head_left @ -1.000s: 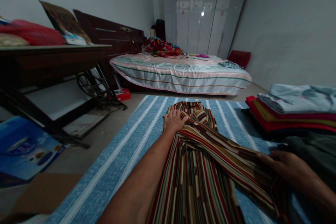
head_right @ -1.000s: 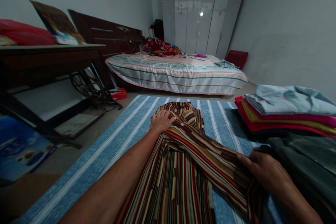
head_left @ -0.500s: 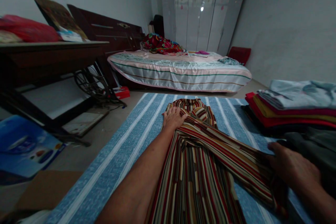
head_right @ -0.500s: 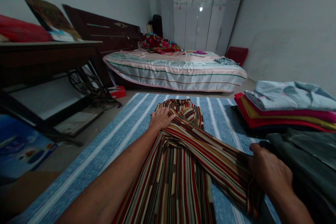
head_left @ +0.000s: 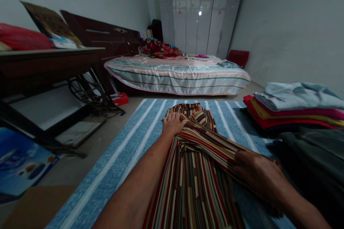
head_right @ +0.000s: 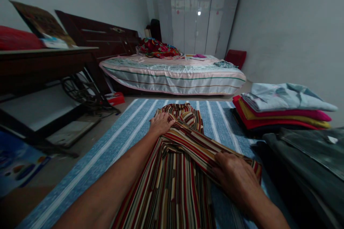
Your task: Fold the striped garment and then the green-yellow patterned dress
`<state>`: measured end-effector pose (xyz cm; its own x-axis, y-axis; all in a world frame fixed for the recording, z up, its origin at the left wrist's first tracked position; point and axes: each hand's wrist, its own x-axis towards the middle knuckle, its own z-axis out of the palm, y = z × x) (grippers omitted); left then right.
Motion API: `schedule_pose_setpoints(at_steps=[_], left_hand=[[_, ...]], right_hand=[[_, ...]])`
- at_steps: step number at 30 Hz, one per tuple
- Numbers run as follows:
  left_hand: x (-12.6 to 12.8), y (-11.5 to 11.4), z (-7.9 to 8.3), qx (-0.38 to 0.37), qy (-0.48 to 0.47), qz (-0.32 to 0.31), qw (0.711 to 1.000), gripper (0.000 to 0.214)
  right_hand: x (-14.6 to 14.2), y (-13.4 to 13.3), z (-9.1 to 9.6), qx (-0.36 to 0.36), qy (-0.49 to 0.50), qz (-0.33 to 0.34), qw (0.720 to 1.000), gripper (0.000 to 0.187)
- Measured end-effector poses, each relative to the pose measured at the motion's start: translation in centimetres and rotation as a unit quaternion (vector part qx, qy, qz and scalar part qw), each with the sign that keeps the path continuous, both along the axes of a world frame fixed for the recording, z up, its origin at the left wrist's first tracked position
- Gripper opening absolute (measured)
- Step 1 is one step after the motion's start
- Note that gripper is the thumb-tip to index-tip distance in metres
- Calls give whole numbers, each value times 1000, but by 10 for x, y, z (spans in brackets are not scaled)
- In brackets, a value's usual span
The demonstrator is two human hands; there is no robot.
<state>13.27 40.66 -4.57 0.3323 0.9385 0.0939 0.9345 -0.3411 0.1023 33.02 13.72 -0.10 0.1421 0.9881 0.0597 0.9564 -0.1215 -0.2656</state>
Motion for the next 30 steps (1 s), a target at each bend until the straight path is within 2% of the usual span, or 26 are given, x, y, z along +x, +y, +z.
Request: schedule_pose_setpoints(at_steps=[2,7,12,16,20,24,26,30], left_hand=[[1,-1,4,3,2,-1,1000,60],[5,-10,18,32,9,2,999,50],[18,-21,29,30,21,-45,998,45],[30,-24,24,-32,38,-74,996,55],[33,-23,12,-84,46,-77,992,73],[32,-20,5,-92,43,-76,992,83],[33,-20,4,-95,44,-74,992,86],[34,-23,7,-99,42,-70,992,86]], right_hand=[[7,2,0,3,-5,-22,1000,20],[33,11,-6,30,-83,-147,985,36],[41,14,-16,-3,-109,-174,979,36],[44,14,-23,-40,-117,-195,973,35],[52,14,-28,-58,-100,-184,976,29],[58,12,-23,-48,-70,-197,977,23],[60,10,-20,-65,-67,-216,972,21],[52,9,-16,-88,-136,-231,959,22]])
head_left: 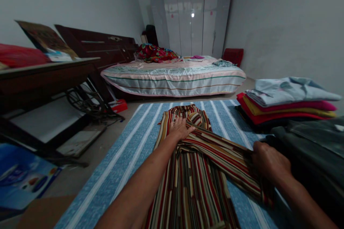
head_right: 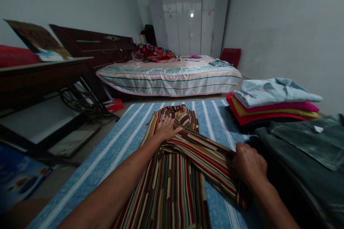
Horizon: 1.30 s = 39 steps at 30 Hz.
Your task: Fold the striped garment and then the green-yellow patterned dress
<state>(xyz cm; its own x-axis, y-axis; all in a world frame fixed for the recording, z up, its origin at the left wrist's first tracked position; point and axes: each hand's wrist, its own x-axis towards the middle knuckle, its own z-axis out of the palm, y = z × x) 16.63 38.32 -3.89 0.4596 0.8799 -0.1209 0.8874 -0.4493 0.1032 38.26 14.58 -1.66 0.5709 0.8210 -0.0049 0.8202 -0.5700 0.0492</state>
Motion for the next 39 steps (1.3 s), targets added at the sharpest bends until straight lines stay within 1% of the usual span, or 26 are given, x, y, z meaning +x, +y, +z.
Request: schedule_pose_setpoints(at_steps=[1,3,5,6,8,10,11,13,15,17,19,21,23,25,28,30,32,35,37,39], left_hand=[[0,-1,1,1,-2,0,1000,85],[0,-4,2,8,-8,-1,1000,83],[0,-6,4,19,-18,-6,1000,78],[1,-7,6,26,-25,-8,999,76],[0,-10,13,44,-41,-14,998,71],[-5,-15,25,63,-60,-25,996,63],[-9,-19,32,71,-68,-34,995,57],[-22,-33,46,81,-82,-56,992,43],[-39,-53,56,86,-90,-76,989,31],[-56,-77,60,92,-90,-92,987,23],[-69,-99,59,108,-83,-126,983,17],[-74,-115,55,124,-61,-152,979,14],[-72,-126,52,132,-32,-156,978,13],[-67,-130,50,133,-8,-140,981,13],[-61,-129,48,129,10,-110,985,13],[-61,-126,46,125,-1,-105,987,16],[-64,-124,42,121,-38,-105,986,15],[-69,-119,36,108,-131,-88,982,11],[-70,-115,34,76,-207,-62,973,8],[-70,-110,33,16,-289,-29,957,6]], right_hand=[[-5,0,1,8,-26,14,1000,23],[-17,2,4,49,-50,75,995,23],[-30,4,6,84,-15,152,985,20],[-36,4,6,86,12,178,980,18],[-44,5,7,62,47,193,978,19],[-46,4,6,33,58,175,982,22],[-45,3,6,37,60,170,983,22],[-45,2,6,84,73,185,976,22],[-49,1,6,154,92,241,954,21],[-61,2,5,208,111,322,917,20],[-77,5,0,241,116,386,883,18],[-95,11,-4,262,107,420,863,16],[-110,21,-8,270,92,437,853,14],[-122,33,-8,264,70,445,853,12],[-134,51,-5,234,35,432,870,11],[-138,61,-3,211,28,415,885,10],[-139,68,-3,197,28,402,894,10],[-140,74,-5,191,24,393,899,11],[-139,77,-6,194,18,400,896,10],[-139,81,-6,203,19,410,889,10]])
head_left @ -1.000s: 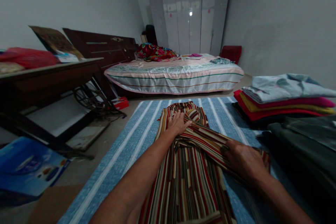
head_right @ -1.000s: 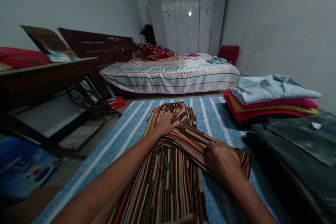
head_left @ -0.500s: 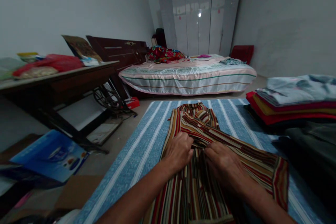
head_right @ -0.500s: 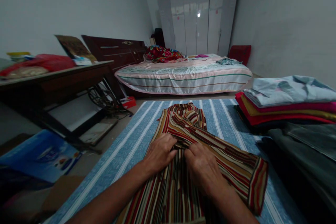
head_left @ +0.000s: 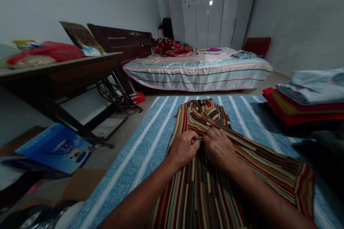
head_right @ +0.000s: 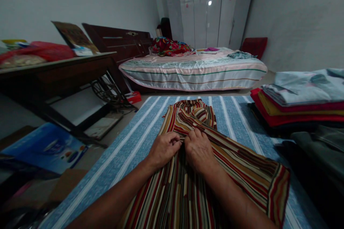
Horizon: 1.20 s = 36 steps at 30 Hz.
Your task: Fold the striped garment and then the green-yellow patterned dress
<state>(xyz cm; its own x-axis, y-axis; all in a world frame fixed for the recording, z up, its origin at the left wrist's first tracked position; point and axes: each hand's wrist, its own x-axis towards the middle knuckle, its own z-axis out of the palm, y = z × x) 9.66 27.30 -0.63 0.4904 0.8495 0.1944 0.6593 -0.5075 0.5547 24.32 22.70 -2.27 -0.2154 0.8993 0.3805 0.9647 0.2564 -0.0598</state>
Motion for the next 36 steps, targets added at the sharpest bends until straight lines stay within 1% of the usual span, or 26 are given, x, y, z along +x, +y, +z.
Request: schedule_pose_setpoints(at_steps=[3,5,8,11,13,16,19,21,23,26,27,29,32,34,36], left_hand=[[-1,7,2,-95,-112,14,989,8],[-5,12,5,-140,-153,30,978,9],[-11,15,8,-215,-166,52,961,7],[-15,15,6,-285,-155,42,945,2],[-15,15,2,-314,-143,33,938,3],[-15,16,-4,-327,-136,27,935,5],[-19,20,-8,-343,-139,10,929,7],[-22,22,-9,-358,-145,-5,922,11],[-25,23,-9,-372,-151,-22,916,15],[-27,23,-6,-380,-148,-45,912,22],[-27,23,-6,-379,-144,-51,913,24],[-26,21,-4,-373,-134,-63,916,27],[-23,21,-3,-339,-92,-78,933,29],[-22,23,-4,-309,-53,-83,946,28],[-21,25,-5,-295,-33,-90,951,25]], right_hand=[[0,6,-1,15,24,3,1000,15],[0,8,-4,20,45,-6,999,17],[0,10,-10,19,77,-10,997,18],[2,11,-16,10,122,-15,992,18],[4,11,-18,-3,161,-19,987,17],[6,12,-21,-23,200,-19,979,17],[7,12,-22,-31,196,-25,980,16],[7,11,-21,-22,186,-19,982,15],[7,10,-20,-4,177,18,984,17],[7,7,-19,26,165,103,980,27],[7,7,-19,33,162,125,978,28],[7,7,-19,45,162,144,975,26],[8,9,-20,53,169,140,974,18],[9,10,-22,54,176,129,974,19],[10,12,-24,57,184,117,974,21]])
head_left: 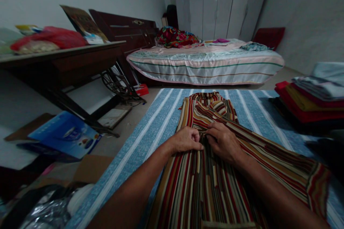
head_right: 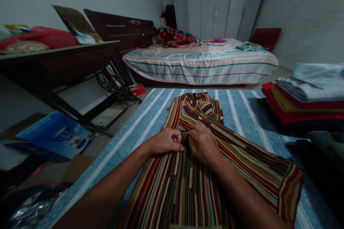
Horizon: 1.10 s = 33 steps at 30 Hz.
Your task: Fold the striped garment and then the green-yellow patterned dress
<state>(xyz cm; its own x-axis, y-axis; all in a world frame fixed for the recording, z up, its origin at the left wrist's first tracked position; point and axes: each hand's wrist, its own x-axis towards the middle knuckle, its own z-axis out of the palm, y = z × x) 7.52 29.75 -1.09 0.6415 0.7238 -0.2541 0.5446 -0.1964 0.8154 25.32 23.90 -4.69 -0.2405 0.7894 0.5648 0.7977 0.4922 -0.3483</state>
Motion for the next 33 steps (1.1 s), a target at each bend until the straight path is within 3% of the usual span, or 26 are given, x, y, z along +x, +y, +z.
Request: schedule_pose_setpoints(at_steps=[4,10,15,24,33], left_hand=[[-3,2,1,-19,-22,-20,999,16],[-6,0,3,-86,-51,5,995,20],[-6,2,1,-84,-42,3,996,19],[-9,5,-4,-103,-54,11,993,16],[-8,5,1,-99,-47,-2,994,12]], right_hand=[[1,2,-4,-9,7,-21,1000,22],[2,1,-3,-28,2,-26,999,19],[-1,-2,1,-20,-51,3,998,36],[-3,-3,1,9,-67,56,996,23],[-7,0,-2,-12,-32,11,999,22]])
